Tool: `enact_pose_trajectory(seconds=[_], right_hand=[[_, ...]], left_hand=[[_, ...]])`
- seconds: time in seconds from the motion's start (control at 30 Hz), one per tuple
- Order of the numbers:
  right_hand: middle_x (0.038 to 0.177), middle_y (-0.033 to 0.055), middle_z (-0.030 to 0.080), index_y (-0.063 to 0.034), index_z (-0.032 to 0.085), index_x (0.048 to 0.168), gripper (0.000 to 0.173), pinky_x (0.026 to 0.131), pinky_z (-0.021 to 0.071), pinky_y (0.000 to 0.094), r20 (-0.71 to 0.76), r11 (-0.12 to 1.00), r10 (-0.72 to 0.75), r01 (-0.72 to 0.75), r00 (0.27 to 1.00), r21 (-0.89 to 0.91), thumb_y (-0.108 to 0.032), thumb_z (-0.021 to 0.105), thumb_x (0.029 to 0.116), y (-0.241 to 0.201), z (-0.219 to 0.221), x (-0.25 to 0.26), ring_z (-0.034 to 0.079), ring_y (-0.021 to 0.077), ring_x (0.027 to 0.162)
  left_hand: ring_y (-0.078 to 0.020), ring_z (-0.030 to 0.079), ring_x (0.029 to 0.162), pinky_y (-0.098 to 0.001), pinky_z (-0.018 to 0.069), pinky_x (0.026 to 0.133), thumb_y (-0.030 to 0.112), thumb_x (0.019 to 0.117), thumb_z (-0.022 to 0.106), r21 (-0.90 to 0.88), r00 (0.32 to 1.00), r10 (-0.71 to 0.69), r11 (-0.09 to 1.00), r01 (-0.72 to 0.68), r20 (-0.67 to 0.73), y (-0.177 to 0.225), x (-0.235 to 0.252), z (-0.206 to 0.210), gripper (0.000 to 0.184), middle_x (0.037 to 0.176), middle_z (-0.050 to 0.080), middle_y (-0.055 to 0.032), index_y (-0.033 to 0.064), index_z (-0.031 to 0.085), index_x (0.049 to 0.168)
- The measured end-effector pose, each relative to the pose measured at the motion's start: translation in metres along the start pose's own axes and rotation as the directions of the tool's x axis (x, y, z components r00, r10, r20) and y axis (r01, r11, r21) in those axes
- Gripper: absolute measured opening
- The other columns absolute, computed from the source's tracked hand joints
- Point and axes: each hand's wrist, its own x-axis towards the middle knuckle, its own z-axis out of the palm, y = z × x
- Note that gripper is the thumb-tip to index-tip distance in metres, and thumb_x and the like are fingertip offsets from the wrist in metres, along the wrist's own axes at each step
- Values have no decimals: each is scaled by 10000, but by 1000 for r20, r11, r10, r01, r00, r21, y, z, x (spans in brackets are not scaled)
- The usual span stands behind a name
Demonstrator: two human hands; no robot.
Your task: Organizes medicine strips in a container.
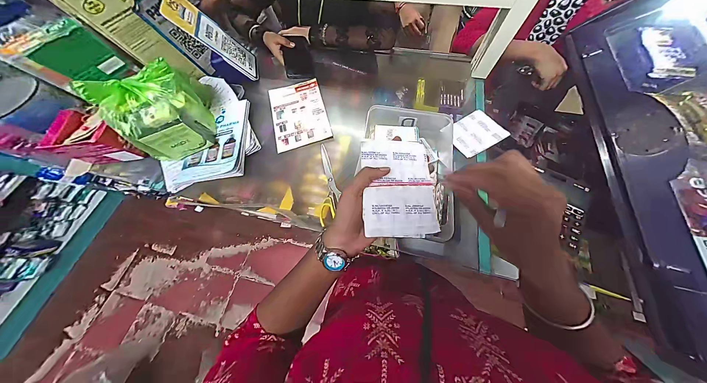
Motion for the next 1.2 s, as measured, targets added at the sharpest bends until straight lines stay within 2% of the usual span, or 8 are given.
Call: enact_pose_trajectory(seconds=[0.07, 0.13, 0.27, 0.43, 0.6, 0.87, 1.03, 1.2], right_hand=[[930, 54, 735, -86, 733, 990, 88, 738, 504, 231, -34, 997, -81, 81, 996, 0, -131, 658, 985, -13, 24, -16, 636, 134, 817], [949, 99, 738, -52, 734, 1036, 128, 688, 483, 273, 23, 980, -194, 195, 981, -33, -84, 617, 995, -23, 46, -27, 615, 193, 764], [979, 112, 761, -27, 746, 1051, 203, 647, 482, 294, 141, 942, -318, 329, 937, -61, -31, 551, 997, -35, 65, -32, 615, 215, 705], [1028, 114, 766, -6, 750, 1079, 251, 638, 489, 304, 249, 922, -336, 371, 908, -107, 18, 515, 992, -45, 71, -30, 642, 220, 731], [1037, 114, 759, -4, 746, 1092, 261, 604, 468, 317, 322, 913, -294, 364, 900, -186, 18, 508, 986, -48, 70, -25, 639, 232, 732], [1037, 138, 732, -3, 739, 1126, 249, 596, 515, 332, 362, 963, -164, 229, 918, -144, -38, 558, 959, -51, 73, -23, 657, 272, 763], [937, 120, 711, -38, 777, 1022, 187, 585, 521, 311, 295, 989, -32, 74, 955, -132, -57, 606, 947, -48, 77, -14, 646, 262, 759], [830, 88, 674, -58, 775, 914, 147, 572, 504, 279, 187, 984, 52, -17, 981, -180, -150, 666, 950, -44, 85, -14, 636, 225, 738]], left_hand=[[-148, 749, 829, -308, 640, 730, 121, 1069, 401, 277, 982, 147, 955, -109, -119, 0, -10, 0, 268, 971, 747, -73, 159, 555, 1285], [-115, 739, 891, -289, 637, 784, 55, 1036, 506, 577, 936, 349, 775, -258, -50, 1, -20, -12, 607, 1133, 713, -27, 243, 292, 1572], [-84, 696, 1075, -281, 618, 871, 61, 943, 679, 860, 765, 636, 331, -388, 100, 1, -32, -42, 1002, 1497, 505, -40, 222, -34, 1628], [-380, 343, 1471, -481, 399, 1133, 303, 967, 657, 954, 670, 681, -248, -170, 296, 0, -40, -63, 560, 1643, 186, -287, 45, 529, 1448], [-391, 426, 1435, -555, 388, 1128, 234, 990, 648, 810, 668, 525, -548, -208, 527, 9, -53, -70, 198, 1458, 573, -150, 116, 796, 1046], [-298, 655, 1222, -436, 500, 1052, 123, 1000, 594, 597, 618, 356, -766, -236, 701, 18, -37, -64, 188, 1194, 727, -141, 2, 737, 1005], [-262, 735, 976, -302, 589, 788, 66, 971, 617, 572, 502, 375, -754, -324, 779, 16, -30, -63, 101, 1113, 724, -198, -19, 665, 942], [-244, 739, 814, -301, 570, 612, 80, 978, 608, 585, 524, 374, -744, -324, 765, 11, -25, -66, 110, 1129, 729, -175, -1, 671, 938]])
